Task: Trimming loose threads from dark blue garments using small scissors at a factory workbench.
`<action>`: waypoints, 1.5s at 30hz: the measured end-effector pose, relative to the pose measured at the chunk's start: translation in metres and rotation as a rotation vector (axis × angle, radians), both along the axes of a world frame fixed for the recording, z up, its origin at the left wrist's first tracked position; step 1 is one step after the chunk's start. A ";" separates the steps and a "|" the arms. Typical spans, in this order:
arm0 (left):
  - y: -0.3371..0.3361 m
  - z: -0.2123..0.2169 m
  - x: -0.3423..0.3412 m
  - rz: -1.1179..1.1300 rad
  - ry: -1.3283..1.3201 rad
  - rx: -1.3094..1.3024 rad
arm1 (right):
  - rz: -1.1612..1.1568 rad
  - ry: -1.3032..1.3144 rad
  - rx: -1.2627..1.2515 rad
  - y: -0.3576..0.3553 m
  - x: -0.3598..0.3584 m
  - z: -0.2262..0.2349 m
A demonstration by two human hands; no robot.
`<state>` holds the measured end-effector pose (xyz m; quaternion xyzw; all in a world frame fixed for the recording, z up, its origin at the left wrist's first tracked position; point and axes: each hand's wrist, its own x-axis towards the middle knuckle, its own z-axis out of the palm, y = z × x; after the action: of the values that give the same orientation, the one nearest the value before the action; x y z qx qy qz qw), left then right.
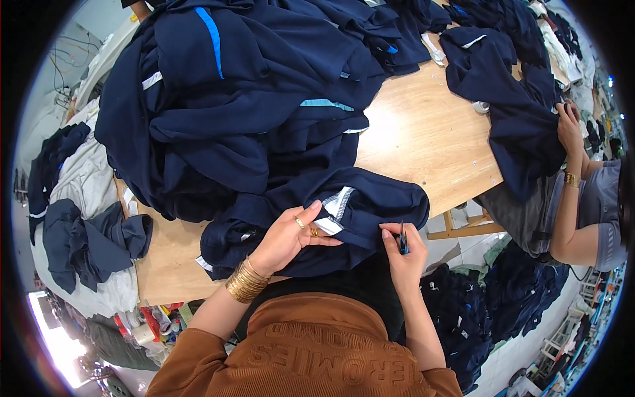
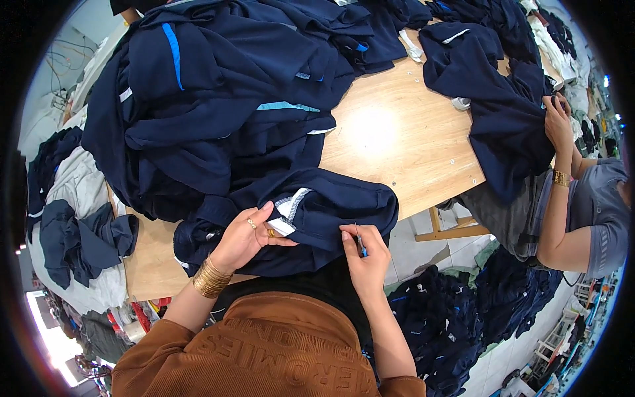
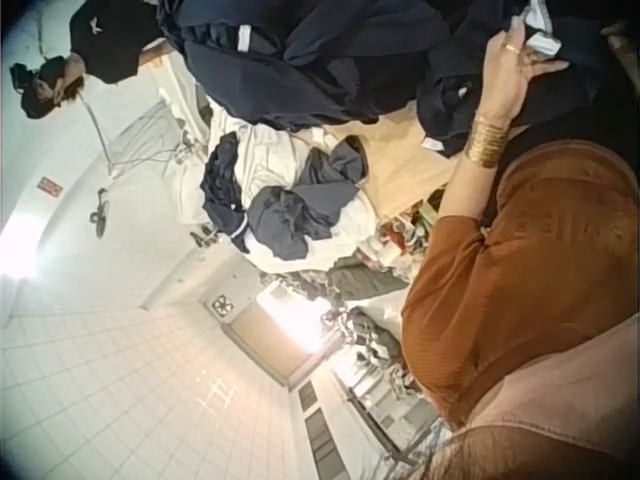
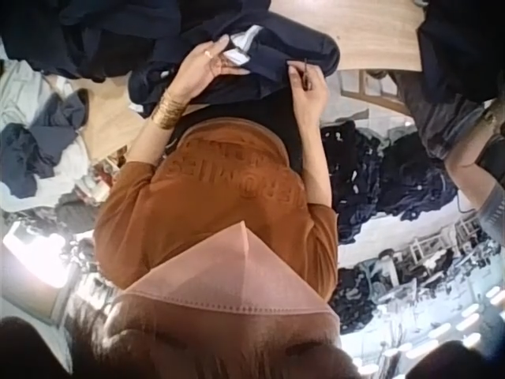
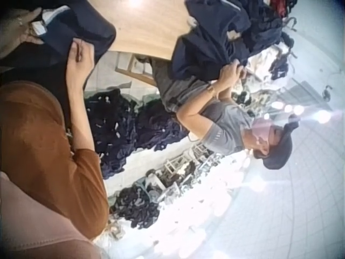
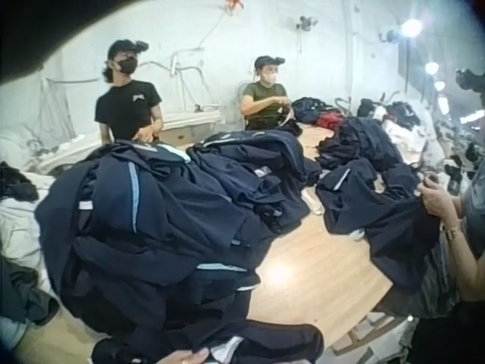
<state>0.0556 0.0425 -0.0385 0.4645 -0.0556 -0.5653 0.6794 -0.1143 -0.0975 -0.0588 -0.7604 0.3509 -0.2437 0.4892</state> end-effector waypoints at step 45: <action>-0.119 -0.012 0.015 -0.584 -1.341 0.213 | -0.230 -0.211 0.153 -0.049 -0.014 -0.009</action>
<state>0.0703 -0.0764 -0.0505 0.7400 -0.5251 -0.3201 0.2725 -0.1282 -0.1463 -0.0674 -0.6459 0.3997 -0.3494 0.5485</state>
